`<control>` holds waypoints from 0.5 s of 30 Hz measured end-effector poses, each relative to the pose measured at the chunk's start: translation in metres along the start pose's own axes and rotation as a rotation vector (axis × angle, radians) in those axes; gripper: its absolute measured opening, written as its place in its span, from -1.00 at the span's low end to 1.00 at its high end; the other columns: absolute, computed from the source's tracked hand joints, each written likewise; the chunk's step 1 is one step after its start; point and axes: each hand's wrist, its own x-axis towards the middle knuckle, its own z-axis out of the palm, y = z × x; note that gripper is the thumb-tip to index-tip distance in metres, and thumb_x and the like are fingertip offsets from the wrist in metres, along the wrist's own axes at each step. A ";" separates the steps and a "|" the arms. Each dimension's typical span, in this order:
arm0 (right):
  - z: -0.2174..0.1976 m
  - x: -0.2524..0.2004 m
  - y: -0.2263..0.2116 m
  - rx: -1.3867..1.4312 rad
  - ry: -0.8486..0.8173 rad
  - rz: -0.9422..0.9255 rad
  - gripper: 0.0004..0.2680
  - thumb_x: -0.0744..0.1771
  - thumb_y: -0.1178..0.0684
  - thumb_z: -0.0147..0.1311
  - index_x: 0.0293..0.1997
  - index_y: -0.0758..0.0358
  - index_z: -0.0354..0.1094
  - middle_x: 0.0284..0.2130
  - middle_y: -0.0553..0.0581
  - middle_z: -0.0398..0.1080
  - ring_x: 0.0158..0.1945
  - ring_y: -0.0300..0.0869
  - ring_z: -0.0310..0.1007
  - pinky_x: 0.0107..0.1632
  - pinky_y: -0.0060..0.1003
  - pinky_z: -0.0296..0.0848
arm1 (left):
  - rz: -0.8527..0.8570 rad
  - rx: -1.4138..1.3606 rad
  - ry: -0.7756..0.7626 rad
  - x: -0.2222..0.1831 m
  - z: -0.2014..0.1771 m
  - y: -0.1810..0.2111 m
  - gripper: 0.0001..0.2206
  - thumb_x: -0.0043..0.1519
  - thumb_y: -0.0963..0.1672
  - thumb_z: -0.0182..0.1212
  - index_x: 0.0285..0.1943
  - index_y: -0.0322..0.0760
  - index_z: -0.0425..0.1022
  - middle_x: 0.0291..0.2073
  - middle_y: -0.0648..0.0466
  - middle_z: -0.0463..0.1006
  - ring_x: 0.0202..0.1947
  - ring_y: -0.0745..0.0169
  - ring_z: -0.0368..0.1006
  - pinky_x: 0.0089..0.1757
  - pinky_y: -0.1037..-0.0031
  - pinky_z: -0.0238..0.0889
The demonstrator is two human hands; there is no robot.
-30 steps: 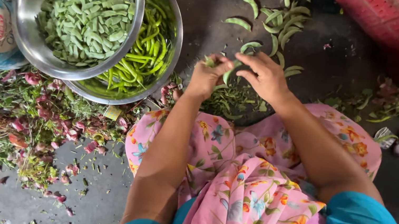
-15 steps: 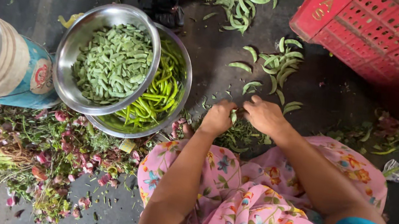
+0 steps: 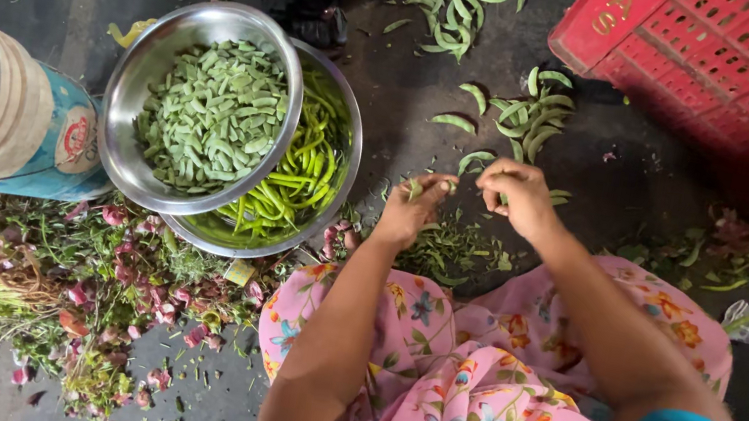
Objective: The person sits on the floor and shells green beans by hand, placing the shelled beans into a metal bowl and discarding the pods onto the floor. A second person is visible nearby, also handling beans.
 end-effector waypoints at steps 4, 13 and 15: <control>-0.001 0.009 0.001 0.010 -0.056 0.290 -0.82 0.27 0.13 0.18 -0.06 0.17 0.51 -0.41 -0.06 0.47 -0.46 -0.38 0.38 -0.52 -0.51 0.20 | 0.200 0.284 0.043 0.000 0.005 0.011 -0.73 0.29 -0.16 0.33 0.14 -0.39 0.63 -0.23 0.06 0.66 -0.24 0.42 0.50 -0.19 0.55 0.36; 0.013 0.003 0.018 -0.752 -0.051 -0.294 -0.89 0.29 0.13 0.22 -0.17 0.29 0.48 -0.37 0.14 0.48 -0.36 -0.13 0.51 -0.29 -0.24 0.45 | 0.465 0.925 0.165 -0.014 0.012 0.017 -0.85 0.21 -0.15 0.30 -0.09 -0.27 0.64 -0.30 -0.16 0.66 -0.26 -0.12 0.63 -0.21 0.26 0.46; 0.013 0.001 0.012 -0.940 -0.071 -0.402 -0.88 0.27 0.12 0.22 -0.20 0.29 0.42 -0.36 0.20 0.45 -0.31 0.00 0.51 -0.26 -0.14 0.46 | 0.504 1.013 0.169 -0.012 0.013 0.011 -0.87 0.17 -0.17 0.29 -0.14 -0.25 0.64 -0.31 -0.20 0.64 -0.24 -0.26 0.59 -0.22 0.17 0.45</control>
